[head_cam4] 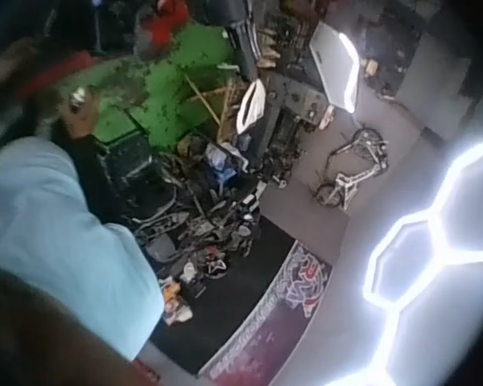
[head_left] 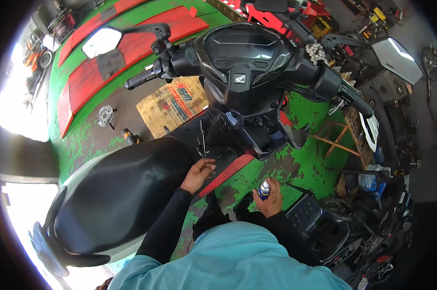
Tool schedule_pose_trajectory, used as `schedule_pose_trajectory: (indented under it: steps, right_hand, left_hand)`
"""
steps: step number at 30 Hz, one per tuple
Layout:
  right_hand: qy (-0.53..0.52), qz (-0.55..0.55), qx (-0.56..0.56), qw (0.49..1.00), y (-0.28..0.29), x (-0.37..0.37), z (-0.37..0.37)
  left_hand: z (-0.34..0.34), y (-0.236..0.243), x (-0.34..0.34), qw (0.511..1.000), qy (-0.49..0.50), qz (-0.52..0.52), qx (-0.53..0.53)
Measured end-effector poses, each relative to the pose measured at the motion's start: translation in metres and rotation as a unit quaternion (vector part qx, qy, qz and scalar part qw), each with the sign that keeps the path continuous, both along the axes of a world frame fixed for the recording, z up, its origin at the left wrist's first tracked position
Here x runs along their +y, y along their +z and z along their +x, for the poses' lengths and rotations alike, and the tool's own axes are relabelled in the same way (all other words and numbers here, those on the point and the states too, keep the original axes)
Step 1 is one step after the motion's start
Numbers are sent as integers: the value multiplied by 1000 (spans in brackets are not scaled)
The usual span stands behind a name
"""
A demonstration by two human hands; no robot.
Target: Applying lubricant or cleaner to internal motorcycle components near the handlebars and ignition area.
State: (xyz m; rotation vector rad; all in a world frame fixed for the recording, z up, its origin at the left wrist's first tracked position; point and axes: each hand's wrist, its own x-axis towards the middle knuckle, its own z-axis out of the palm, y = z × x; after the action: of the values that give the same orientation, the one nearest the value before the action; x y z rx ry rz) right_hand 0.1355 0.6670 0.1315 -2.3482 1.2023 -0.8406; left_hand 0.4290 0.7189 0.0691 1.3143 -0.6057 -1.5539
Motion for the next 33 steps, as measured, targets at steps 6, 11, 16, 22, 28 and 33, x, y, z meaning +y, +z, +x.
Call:
schedule_pose_trajectory:
  steps: [6, 11, 16, 22, 28, 33]
  right_hand:
    - [4, 56, 47, 997, -34, 25, -74]
    - [-45, 148, 93, 984, -57, 48, -139]
    - [-110, 222, 157, 956, -66, 58, -211]
    - [-137, 229, 180, 947, -69, 64, -244]
    - [-143, 235, 192, 942, -71, 68, -252]
    - [-127, 255, 186, 940, -81, 64, -257]
  left_hand:
    - [-50, -146, -38, 981, 142, 56, -119]
    - [-50, -249, -64, 890, 242, 176, -343]
    - [-41, -271, -106, 779, 282, 346, -440]
    - [4, -309, -130, 682, 215, 332, -616]
    - [3, -323, -128, 664, 139, 351, -646]
    - [-2, -304, -123, 720, 247, 284, -583]
